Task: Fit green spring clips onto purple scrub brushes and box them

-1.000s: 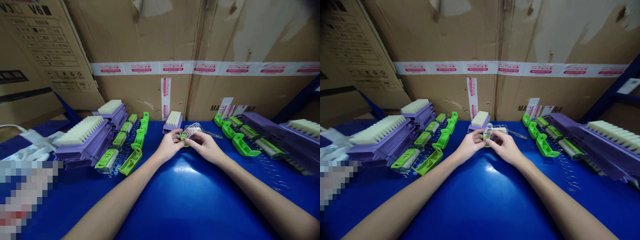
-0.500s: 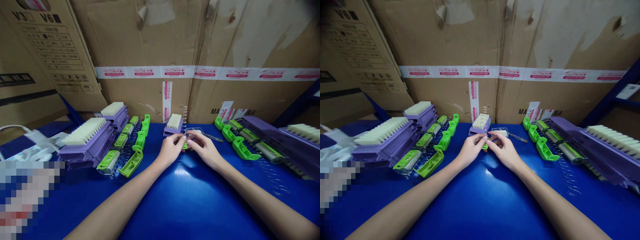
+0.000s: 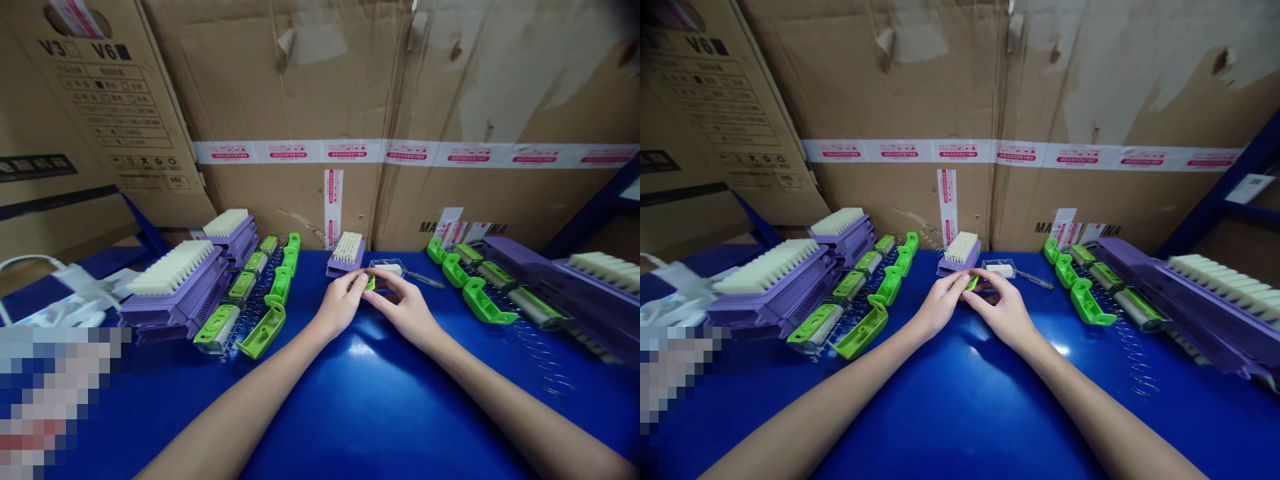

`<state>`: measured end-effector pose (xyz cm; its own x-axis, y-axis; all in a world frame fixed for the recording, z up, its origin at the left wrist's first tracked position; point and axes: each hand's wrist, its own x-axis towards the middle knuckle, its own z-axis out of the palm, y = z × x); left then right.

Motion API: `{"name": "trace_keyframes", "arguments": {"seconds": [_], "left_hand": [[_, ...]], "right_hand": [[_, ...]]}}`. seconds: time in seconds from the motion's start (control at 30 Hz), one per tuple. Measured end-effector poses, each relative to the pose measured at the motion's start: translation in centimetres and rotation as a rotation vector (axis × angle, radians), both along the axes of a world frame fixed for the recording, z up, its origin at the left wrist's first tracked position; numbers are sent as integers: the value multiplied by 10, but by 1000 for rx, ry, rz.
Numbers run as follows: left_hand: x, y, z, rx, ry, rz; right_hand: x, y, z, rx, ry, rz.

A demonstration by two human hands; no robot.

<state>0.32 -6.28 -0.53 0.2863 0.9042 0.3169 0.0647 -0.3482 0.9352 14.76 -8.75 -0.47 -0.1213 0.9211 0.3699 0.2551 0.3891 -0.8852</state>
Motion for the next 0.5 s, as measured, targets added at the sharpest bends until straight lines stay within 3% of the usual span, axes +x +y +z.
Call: {"name": "trace_keyframes", "arguments": {"seconds": [0.17,0.3,0.4,0.5], "left_hand": [[1,-1,0,21,63,30],[-1,-2,1,170,199,140],[-6,1,0,306,379,365],[-10,6,-3,344,521,665]], "right_hand": [[-2,-1,3,-13,53,-10],[0,-1,4,41,87,-103],[5,0,7,103,41,-179],[12,-2,14,236,-170,-198]]}}
